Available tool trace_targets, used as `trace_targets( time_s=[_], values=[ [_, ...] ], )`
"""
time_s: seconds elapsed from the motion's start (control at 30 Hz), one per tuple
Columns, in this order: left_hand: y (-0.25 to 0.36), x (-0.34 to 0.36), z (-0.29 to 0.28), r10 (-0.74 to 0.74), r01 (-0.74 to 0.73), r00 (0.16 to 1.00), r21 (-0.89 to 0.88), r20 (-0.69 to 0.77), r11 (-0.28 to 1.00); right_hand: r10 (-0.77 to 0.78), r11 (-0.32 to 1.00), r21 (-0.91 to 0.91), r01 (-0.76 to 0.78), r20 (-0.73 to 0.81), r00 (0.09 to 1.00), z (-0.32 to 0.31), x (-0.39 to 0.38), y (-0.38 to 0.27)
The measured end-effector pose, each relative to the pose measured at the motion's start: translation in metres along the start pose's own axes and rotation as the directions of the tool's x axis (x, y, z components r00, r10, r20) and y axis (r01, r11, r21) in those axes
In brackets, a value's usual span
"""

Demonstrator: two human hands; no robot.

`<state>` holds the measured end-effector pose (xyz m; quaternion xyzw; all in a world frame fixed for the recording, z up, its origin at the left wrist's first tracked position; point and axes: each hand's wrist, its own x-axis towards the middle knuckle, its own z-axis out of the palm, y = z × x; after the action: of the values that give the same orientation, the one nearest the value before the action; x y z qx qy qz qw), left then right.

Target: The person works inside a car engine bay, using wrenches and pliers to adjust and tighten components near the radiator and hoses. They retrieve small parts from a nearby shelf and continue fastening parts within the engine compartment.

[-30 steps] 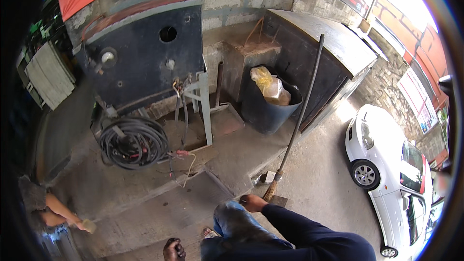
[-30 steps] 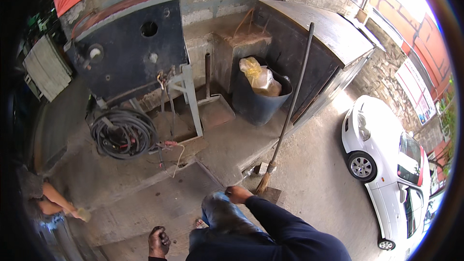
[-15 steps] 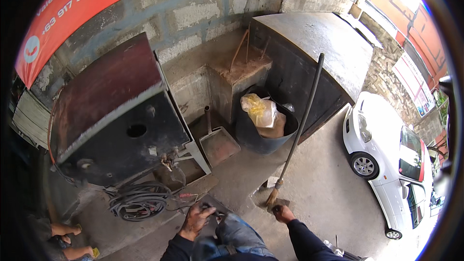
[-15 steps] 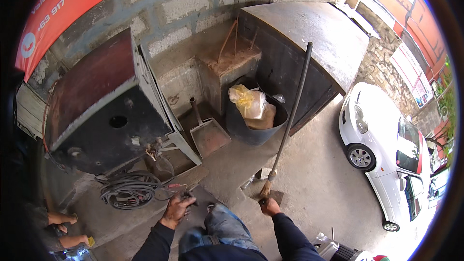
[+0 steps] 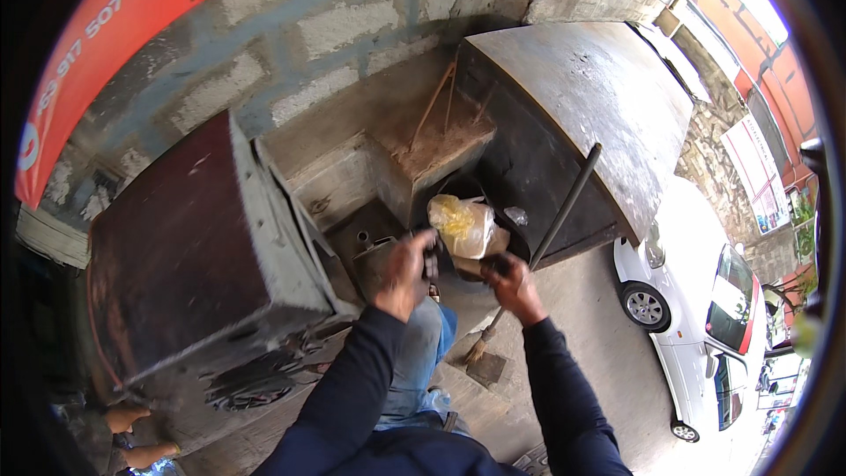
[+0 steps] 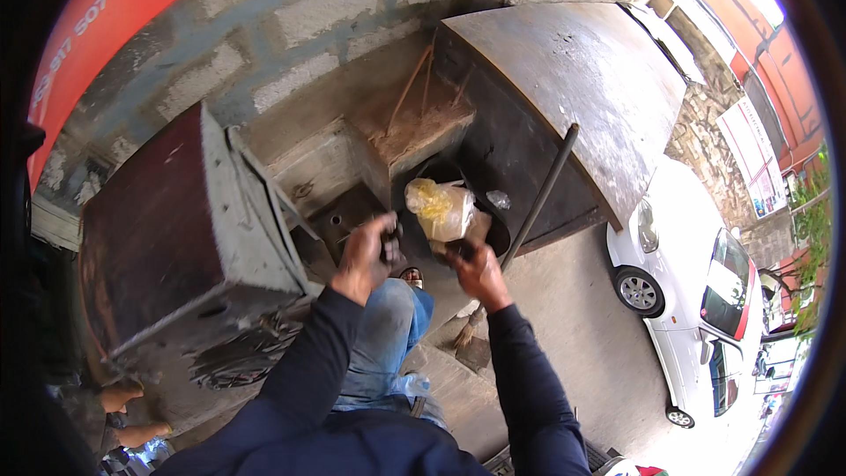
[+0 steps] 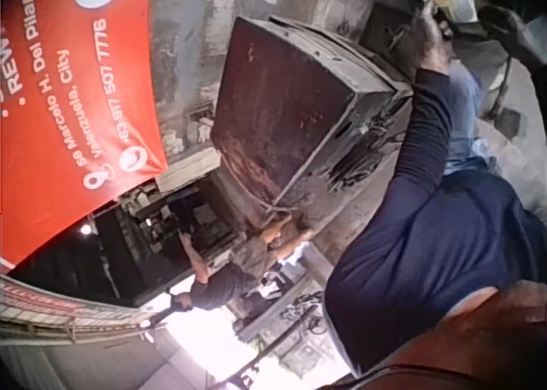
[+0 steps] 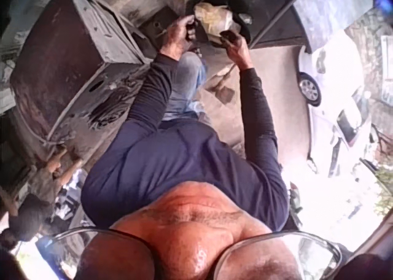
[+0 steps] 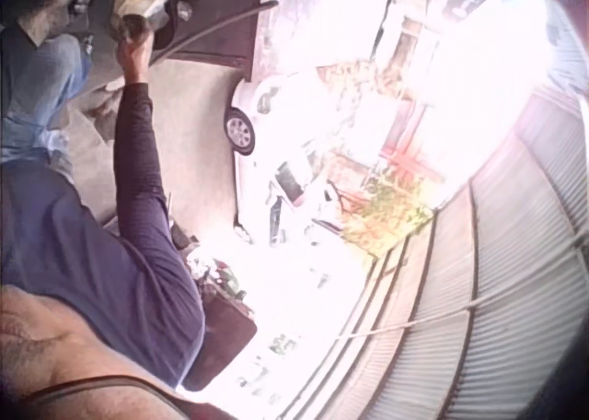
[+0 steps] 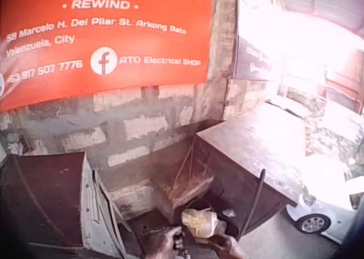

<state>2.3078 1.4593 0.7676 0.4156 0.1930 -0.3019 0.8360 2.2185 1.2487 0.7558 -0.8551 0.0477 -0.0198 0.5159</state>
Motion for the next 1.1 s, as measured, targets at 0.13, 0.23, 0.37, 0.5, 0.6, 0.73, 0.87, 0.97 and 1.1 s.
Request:
trace_targets(
  time_s=[0.13,0.23,0.37,0.5,0.6,0.73,0.87,0.97,1.1],
  values=[
    [0.052,0.138,0.041,0.084,-0.152,0.979,-0.388,-0.187,0.909,-0.061,0.996,-0.075,0.055,-0.068,0.996,-0.062,0.144,-0.029],
    [0.072,0.21,0.056,0.031,-0.217,0.915,-0.426,-0.402,0.878,-0.24,0.92,-0.315,0.234,0.019,0.971,-0.109,0.25,-0.041],
    [0.08,0.292,0.01,0.1,-0.239,0.85,-0.209,-0.517,0.948,-0.311,0.895,-0.362,0.261,-0.087,0.946,-0.142,0.382,-0.039],
    [0.111,0.376,-0.024,0.74,-0.404,0.444,0.625,-0.505,0.668,-0.304,0.845,-0.5,0.19,-0.157,0.94,-0.155,0.492,-0.004],
    [0.168,0.406,0.022,0.788,-0.129,0.57,0.922,-0.232,0.365,-0.285,0.78,-0.618,0.098,-0.21,0.935,-0.192,0.537,0.057],
    [0.186,0.463,-0.02,0.765,-0.092,0.627,0.989,0.145,-0.113,-0.28,0.859,-0.508,0.06,-0.367,0.887,-0.156,0.556,0.048],
    [0.168,0.495,-0.044,0.729,-0.092,0.625,0.954,0.279,-0.287,-0.221,0.812,-0.583,-0.016,-0.334,0.916,-0.16,0.559,0.036],
    [0.163,0.499,-0.045,0.817,-0.147,0.389,0.904,0.426,-0.402,-0.16,0.845,-0.532,-0.059,-0.357,0.92,-0.161,0.555,0.032],
    [0.16,0.499,-0.05,0.78,-0.135,0.487,0.916,0.394,-0.378,-0.118,0.871,-0.484,-0.084,-0.374,0.92,-0.163,0.559,0.025]
  ],
)
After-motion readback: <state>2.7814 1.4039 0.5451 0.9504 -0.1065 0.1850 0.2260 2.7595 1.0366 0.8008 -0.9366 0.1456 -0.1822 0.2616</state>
